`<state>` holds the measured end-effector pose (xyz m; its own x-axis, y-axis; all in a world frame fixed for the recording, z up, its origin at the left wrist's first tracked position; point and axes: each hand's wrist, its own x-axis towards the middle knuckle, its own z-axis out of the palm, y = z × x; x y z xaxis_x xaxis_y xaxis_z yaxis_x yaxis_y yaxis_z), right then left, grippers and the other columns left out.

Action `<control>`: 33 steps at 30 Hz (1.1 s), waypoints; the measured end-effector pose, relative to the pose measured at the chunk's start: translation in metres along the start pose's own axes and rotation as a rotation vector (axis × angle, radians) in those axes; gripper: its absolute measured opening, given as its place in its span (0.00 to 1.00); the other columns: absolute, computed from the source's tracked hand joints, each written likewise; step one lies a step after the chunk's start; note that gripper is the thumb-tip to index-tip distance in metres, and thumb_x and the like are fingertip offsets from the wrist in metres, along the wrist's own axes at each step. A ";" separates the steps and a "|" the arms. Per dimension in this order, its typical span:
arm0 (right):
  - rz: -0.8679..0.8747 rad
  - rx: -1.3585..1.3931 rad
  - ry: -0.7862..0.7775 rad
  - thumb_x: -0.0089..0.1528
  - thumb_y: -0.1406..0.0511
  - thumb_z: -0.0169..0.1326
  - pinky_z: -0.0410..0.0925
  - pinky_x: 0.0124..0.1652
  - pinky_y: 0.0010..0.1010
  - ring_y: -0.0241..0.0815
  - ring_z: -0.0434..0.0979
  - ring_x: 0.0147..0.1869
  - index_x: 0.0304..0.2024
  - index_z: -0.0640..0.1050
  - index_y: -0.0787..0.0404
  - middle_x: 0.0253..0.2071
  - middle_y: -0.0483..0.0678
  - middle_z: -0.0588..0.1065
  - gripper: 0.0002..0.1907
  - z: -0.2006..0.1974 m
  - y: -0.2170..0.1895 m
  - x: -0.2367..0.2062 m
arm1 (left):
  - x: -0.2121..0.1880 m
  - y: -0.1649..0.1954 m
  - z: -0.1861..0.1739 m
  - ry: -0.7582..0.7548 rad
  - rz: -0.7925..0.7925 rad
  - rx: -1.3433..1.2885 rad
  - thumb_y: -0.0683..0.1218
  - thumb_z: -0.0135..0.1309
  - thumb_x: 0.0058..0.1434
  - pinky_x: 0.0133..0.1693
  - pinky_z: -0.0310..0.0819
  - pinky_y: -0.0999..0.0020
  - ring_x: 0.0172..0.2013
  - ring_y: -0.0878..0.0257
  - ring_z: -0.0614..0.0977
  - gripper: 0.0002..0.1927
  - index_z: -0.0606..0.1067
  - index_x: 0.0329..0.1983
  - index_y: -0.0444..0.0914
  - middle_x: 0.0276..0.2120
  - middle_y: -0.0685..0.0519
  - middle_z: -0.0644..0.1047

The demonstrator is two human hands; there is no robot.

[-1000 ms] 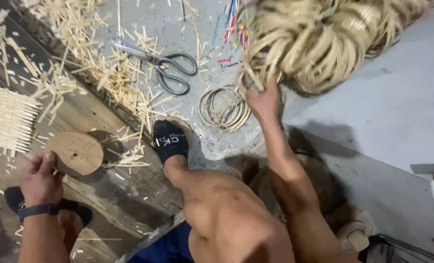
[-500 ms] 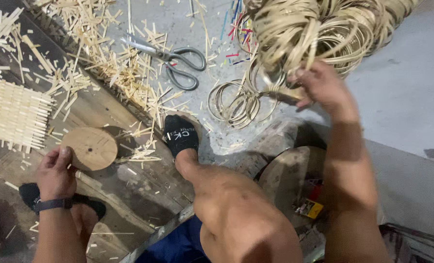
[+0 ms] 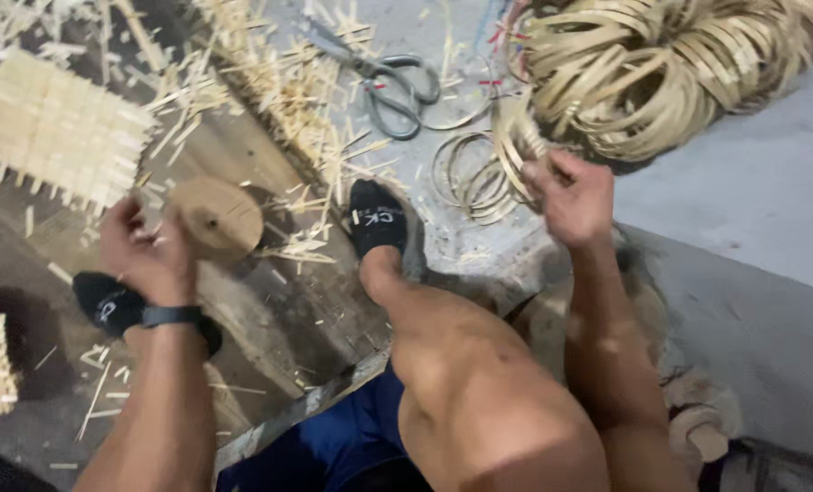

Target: The person sits on the floor and repeatedly places a circular bamboo frame over a square woven bamboo mat, then uses shears to trim the protruding bamboo strips flush with the frame. The person removes the frame, sets it aside, and repeats the process on multiple mats.

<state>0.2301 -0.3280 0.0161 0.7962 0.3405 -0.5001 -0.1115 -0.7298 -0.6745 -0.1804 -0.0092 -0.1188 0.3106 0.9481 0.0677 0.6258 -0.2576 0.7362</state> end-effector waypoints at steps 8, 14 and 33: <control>-0.556 -0.027 -0.055 0.63 0.70 0.67 0.64 0.39 0.23 0.32 0.71 0.39 0.46 0.85 0.64 0.35 0.43 0.75 0.09 0.086 -0.054 0.035 | -0.009 0.149 0.059 -0.298 -0.039 -0.427 0.44 0.64 0.66 0.45 0.80 0.68 0.41 0.63 0.84 0.13 0.80 0.53 0.41 0.44 0.52 0.84; -0.564 0.079 -0.259 0.63 0.71 0.66 0.66 0.40 0.22 0.33 0.71 0.40 0.46 0.85 0.63 0.35 0.45 0.75 0.09 0.134 -0.060 0.021 | 0.000 0.200 0.137 -0.687 -0.261 -1.075 0.50 0.57 0.70 0.53 0.78 0.73 0.51 0.69 0.82 0.20 0.77 0.61 0.36 0.51 0.52 0.82; -0.262 0.326 -0.022 0.65 0.66 0.62 0.72 0.39 0.30 0.39 0.76 0.37 0.44 0.85 0.61 0.35 0.49 0.80 0.07 0.150 -0.009 0.062 | 0.014 0.189 0.136 -0.533 -0.679 -1.164 0.50 0.52 0.69 0.40 0.86 0.71 0.35 0.68 0.87 0.12 0.77 0.38 0.35 0.33 0.57 0.86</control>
<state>0.1908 -0.2116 -0.0906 0.8100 0.5051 -0.2979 -0.0920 -0.3922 -0.9153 0.0398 -0.0702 -0.0702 0.5832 0.5760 -0.5727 -0.0871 0.7454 0.6610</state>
